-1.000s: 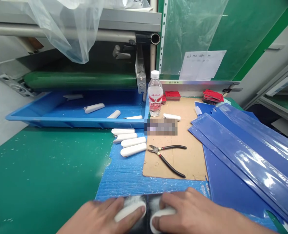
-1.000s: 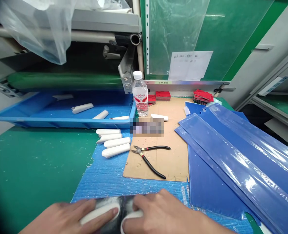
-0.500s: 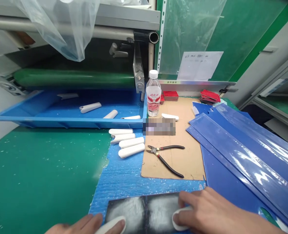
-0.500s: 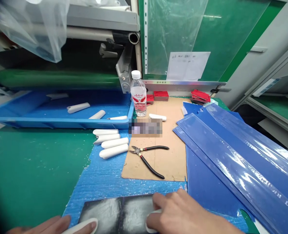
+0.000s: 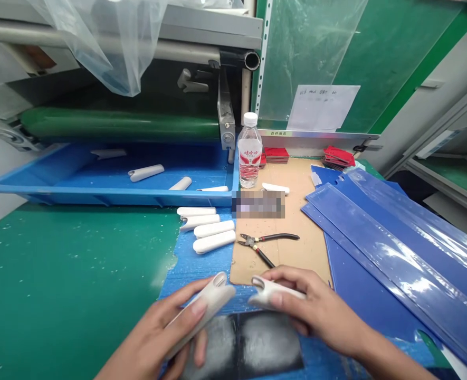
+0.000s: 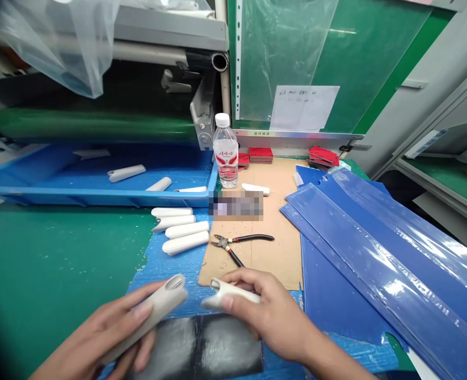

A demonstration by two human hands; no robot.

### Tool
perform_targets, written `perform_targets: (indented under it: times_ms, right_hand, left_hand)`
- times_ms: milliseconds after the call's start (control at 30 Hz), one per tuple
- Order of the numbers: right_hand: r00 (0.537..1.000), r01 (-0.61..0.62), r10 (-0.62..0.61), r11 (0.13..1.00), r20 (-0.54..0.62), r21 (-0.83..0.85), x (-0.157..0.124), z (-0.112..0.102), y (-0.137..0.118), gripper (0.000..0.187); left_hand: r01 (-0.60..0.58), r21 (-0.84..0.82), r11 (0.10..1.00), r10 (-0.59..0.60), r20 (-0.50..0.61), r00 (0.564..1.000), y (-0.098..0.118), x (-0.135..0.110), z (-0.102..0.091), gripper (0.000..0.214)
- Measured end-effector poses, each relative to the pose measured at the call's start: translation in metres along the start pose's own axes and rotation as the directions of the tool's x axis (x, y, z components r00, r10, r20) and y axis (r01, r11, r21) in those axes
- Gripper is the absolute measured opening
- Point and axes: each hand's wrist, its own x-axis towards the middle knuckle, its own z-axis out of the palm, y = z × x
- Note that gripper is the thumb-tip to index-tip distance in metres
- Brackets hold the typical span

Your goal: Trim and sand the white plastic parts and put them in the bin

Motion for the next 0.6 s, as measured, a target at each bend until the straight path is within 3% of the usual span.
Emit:
perform_targets:
  times_ms: [67, 167, 267, 500, 600]
  right_hand:
    - [0.993, -0.108, 0.087, 0.928, 0.074, 0.356, 0.011, 0.01, 0.006, 0.037]
    - [0.981, -0.196, 0.152, 0.787, 0.123, 0.585, 0.016, 0.015, 0.012, 0.037]
    - [0.972, -0.232, 0.196, 0.747, 0.127, 0.623, 0.012, 0.011, 0.016, 0.034]
    - [0.97, -0.242, 0.186, 0.76, 0.155, 0.603, 0.01, 0.005, 0.02, 0.033]
    - [0.975, -0.222, 0.173, 0.812, 0.141, 0.539, 0.007, 0.001, 0.021, 0.036]
  left_hand:
    - [0.085, -0.141, 0.986, -0.069, 0.113, 0.991, 0.018, 0.012, 0.019, 0.064]
    - [0.143, -0.216, 0.966, -0.106, 0.174, 0.979, 0.031, 0.022, 0.033, 0.052]
    - [0.16, -0.226, 0.961, -0.12, 0.18, 0.976, 0.031, 0.023, 0.035, 0.046]
    - [0.217, -0.252, 0.943, -0.152, 0.253, 0.955, 0.035, 0.028, 0.045, 0.049]
    - [0.162, -0.113, 0.98, -0.132, 0.235, 0.963, 0.033, 0.024, 0.04, 0.053]
